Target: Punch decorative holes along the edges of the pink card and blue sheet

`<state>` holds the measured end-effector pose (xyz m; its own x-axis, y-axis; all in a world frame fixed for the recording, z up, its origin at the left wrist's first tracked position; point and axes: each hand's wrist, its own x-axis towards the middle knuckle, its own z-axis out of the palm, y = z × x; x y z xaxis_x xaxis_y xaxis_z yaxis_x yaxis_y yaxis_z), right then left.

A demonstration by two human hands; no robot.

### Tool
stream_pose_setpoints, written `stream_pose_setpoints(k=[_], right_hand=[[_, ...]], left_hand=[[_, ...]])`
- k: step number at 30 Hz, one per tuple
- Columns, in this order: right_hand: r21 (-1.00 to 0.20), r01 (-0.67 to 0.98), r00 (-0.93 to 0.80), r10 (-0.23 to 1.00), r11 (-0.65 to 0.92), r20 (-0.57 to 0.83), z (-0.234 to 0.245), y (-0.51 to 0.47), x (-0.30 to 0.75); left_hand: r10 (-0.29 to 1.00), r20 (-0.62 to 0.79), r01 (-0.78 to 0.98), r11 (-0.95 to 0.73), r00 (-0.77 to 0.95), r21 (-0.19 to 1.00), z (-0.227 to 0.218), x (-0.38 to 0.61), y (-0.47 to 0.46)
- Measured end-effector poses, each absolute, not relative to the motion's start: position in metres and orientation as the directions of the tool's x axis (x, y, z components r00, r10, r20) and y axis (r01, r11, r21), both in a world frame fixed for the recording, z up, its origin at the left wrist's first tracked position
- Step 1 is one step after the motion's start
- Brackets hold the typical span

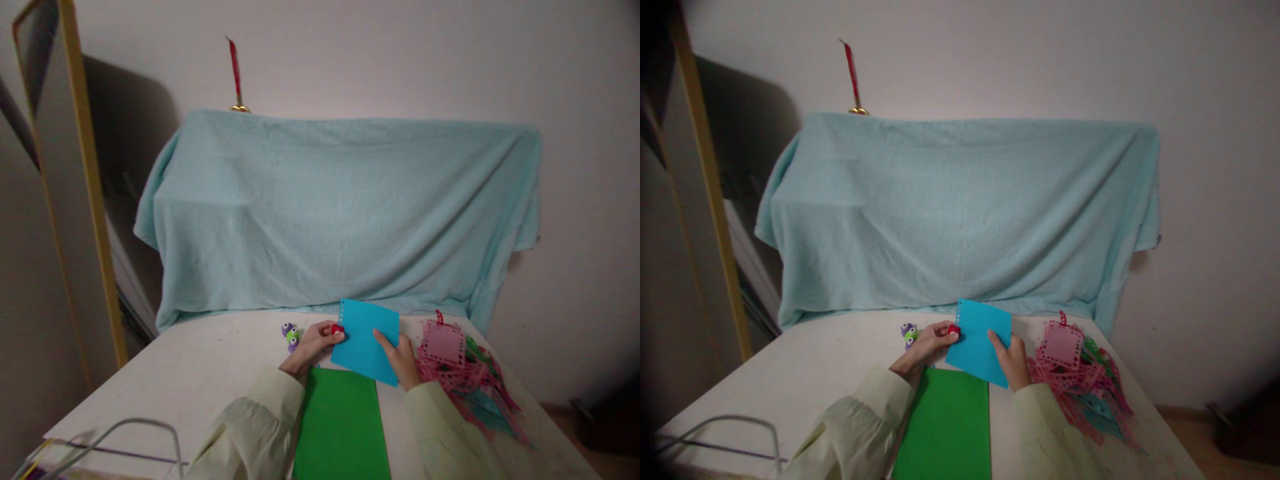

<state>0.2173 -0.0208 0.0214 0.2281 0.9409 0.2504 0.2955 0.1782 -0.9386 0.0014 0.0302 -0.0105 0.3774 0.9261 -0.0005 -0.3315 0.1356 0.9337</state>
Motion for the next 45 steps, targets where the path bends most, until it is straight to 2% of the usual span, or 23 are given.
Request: stream_pose_setpoints(k=[18, 31, 36, 45], right_hand=[[-0.945, 0.275, 0.17, 0.959, 0.176, 0.228, 0.015, -0.019, 0.214], [-0.944, 0.272, 0.156, 0.959, 0.189, 0.237, 0.013, -0.019, 0.216], [-0.947, 0.268, 0.159, 0.962, 0.175, 0.223, 0.015, -0.019, 0.216], [-0.937, 0.307, 0.19, 0.954, 0.165, 0.23, 0.016, -0.018, 0.218]], left_hand=[[0.973, -0.108, -0.27, 0.162, 0.205, 0.949, -0.001, 0.004, 0.023], [0.968, -0.091, -0.284, 0.158, 0.235, 0.946, 0.002, 0.002, 0.023], [0.959, -0.026, -0.253, 0.101, 0.283, 0.962, -0.006, 0.002, 0.027], [0.96, -0.017, -0.349, 0.118, 0.278, 0.93, -0.011, 0.005, 0.028]])
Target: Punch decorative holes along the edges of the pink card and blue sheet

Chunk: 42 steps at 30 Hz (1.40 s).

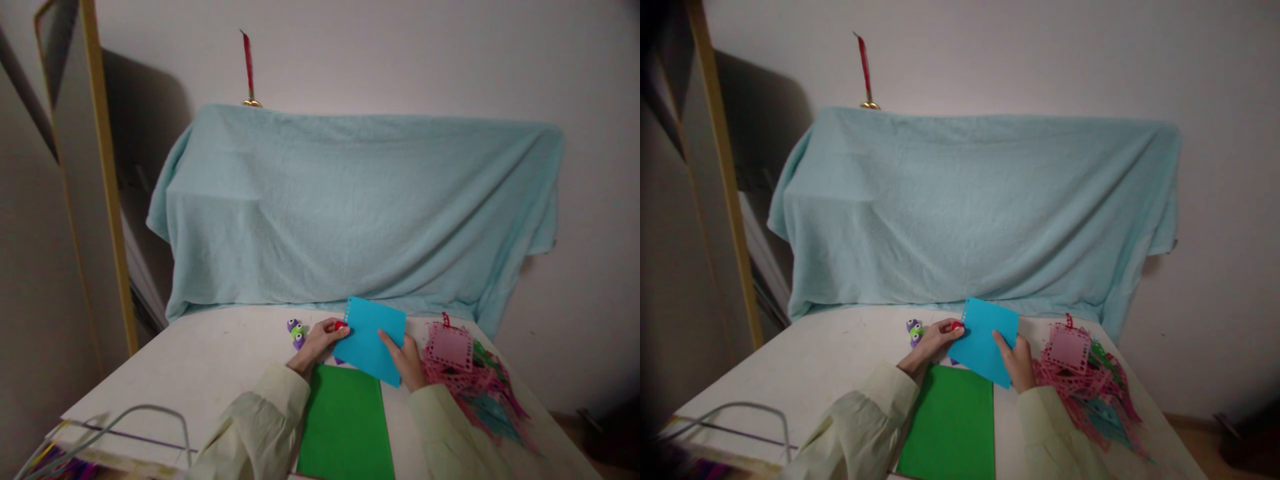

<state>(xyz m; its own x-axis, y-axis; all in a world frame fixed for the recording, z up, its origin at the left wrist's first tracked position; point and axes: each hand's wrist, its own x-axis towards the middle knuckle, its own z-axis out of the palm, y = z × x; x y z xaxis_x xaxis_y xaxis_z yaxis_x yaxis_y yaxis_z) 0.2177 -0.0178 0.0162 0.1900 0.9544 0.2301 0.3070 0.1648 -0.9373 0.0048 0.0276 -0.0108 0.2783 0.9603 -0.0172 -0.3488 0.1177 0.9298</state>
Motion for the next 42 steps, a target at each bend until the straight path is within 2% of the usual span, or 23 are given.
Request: stream_pose_setpoints(k=[10, 23, 31, 42], right_hand=[[-0.927, 0.333, 0.202, 0.948, 0.171, 0.248, 0.0121, -0.0142, 0.2184], [-0.921, 0.339, 0.21, 0.939, 0.189, 0.27, 0.0145, -0.0158, 0.2179], [-0.937, 0.3, 0.19, 0.952, 0.177, 0.24, 0.0181, -0.0171, 0.2175], [-0.926, 0.329, 0.222, 0.939, 0.182, 0.264, 0.0156, -0.0178, 0.2162]], left_hand=[[0.954, 0.003, -0.497, 0.152, 0.299, 0.854, -0.0082, 0.008, 0.0255], [0.948, -0.033, -0.525, 0.204, 0.317, 0.826, -0.0048, 0.0085, 0.0238], [0.941, -0.033, -0.494, 0.206, 0.336, 0.845, -0.003, 0.0072, 0.023], [0.949, -0.025, -0.508, 0.191, 0.315, 0.84, -0.002, 0.0091, 0.0224]])
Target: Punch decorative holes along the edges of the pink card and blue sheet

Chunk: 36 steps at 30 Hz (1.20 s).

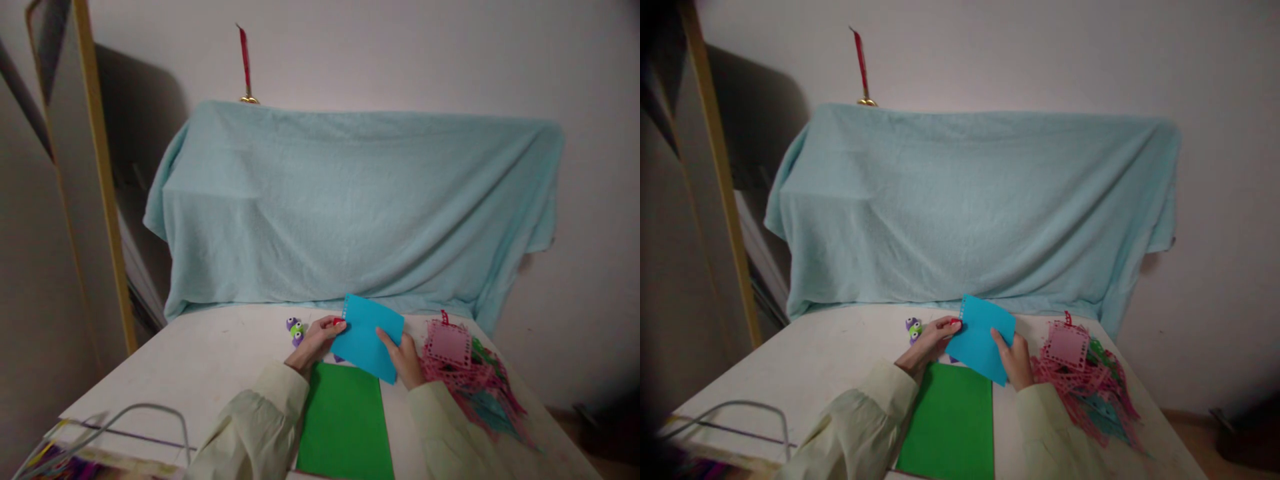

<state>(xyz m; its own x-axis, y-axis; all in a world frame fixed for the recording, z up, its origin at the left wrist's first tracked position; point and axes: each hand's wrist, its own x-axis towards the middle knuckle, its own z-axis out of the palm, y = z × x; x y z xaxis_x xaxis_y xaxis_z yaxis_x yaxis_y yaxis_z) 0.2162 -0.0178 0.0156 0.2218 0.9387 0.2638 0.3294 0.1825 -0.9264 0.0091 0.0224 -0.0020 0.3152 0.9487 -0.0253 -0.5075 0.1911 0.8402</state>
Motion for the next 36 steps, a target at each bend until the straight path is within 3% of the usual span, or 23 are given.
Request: stream_pose_setpoints(k=[14, 25, 36], right_hand=[[-0.924, 0.323, 0.289, 0.908, 0.206, 0.304, 0.0181, -0.0154, 0.2231], [-0.933, 0.286, 0.271, 0.915, 0.221, 0.3, 0.0166, -0.0158, 0.2207], [-0.95, 0.219, 0.275, 0.919, 0.225, 0.281, 0.015, -0.0142, 0.2196]], left_hand=[[0.964, -0.062, -0.44, 0.174, 0.258, 0.881, 0.0024, 0.0055, 0.0198], [0.975, -0.006, -0.623, 0.146, 0.221, 0.769, 0.0006, 0.0024, 0.0226], [0.933, 0.027, -0.627, 0.22, 0.359, 0.747, 0.0008, 0.0022, 0.0235]])
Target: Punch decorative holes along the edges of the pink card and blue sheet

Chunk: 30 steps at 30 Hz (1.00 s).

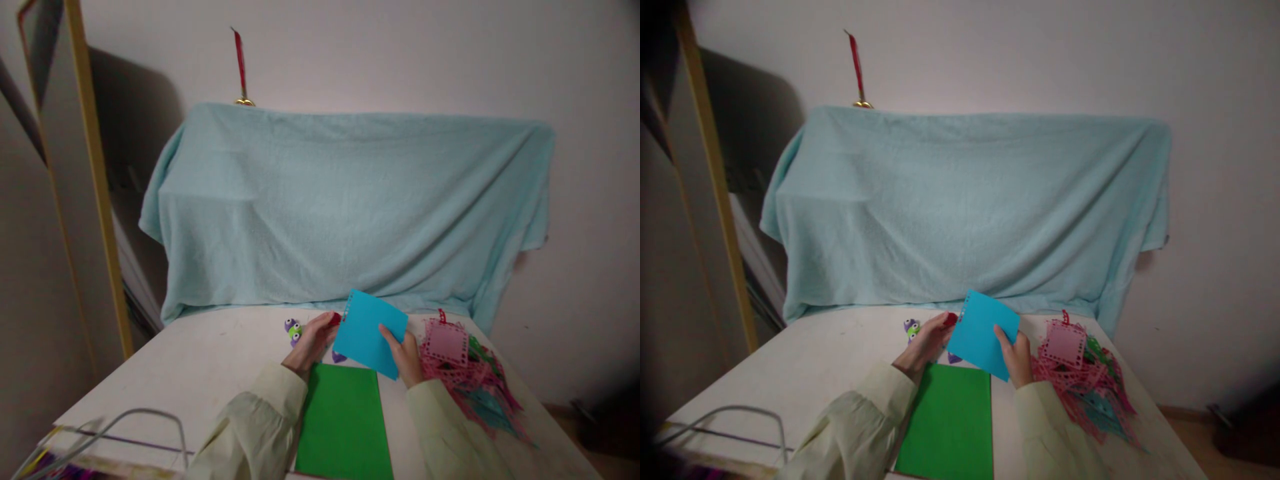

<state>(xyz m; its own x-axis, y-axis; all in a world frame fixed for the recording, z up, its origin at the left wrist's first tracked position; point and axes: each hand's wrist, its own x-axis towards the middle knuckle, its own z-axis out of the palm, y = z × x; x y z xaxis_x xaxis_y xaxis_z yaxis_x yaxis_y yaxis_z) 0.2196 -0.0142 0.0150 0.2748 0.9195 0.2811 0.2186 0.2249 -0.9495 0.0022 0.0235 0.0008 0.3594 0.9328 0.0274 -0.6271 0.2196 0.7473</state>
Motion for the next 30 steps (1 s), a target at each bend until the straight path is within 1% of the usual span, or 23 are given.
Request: stream_pose_setpoints(k=[5, 10, 16, 21, 26, 30], right_hand=[[-0.954, 0.21, 0.271, 0.925, 0.215, 0.268, 0.015, -0.0145, 0.22], [-0.951, 0.214, 0.267, 0.923, 0.224, 0.277, 0.0141, -0.0137, 0.2207], [-0.946, 0.226, 0.291, 0.91, 0.233, 0.294, 0.0145, -0.0132, 0.2216], [-0.946, 0.242, 0.308, 0.907, 0.216, 0.286, 0.0151, -0.013, 0.2221], [-0.948, 0.224, 0.298, 0.91, 0.227, 0.289, 0.0144, -0.0124, 0.2225], [-0.95, 0.221, 0.31, 0.908, 0.22, 0.283, 0.0141, -0.0118, 0.223]], left_hand=[[0.937, 0.031, -0.66, 0.222, 0.349, 0.717, -0.0001, 0.0016, 0.0259], [0.943, 0.004, -0.665, 0.232, 0.334, 0.71, 0.0, 0.0003, 0.027], [0.943, 0.004, -0.665, 0.232, 0.333, 0.71, 0.0025, -0.0012, 0.0265], [0.946, 0.01, -0.641, 0.211, 0.323, 0.738, 0.0032, -0.001, 0.0251], [0.967, 0.025, -0.581, 0.131, 0.252, 0.803, -0.0009, -0.0007, 0.0253], [0.97, 0.031, -0.529, 0.104, 0.239, 0.842, -0.001, 0.0, 0.0238]])
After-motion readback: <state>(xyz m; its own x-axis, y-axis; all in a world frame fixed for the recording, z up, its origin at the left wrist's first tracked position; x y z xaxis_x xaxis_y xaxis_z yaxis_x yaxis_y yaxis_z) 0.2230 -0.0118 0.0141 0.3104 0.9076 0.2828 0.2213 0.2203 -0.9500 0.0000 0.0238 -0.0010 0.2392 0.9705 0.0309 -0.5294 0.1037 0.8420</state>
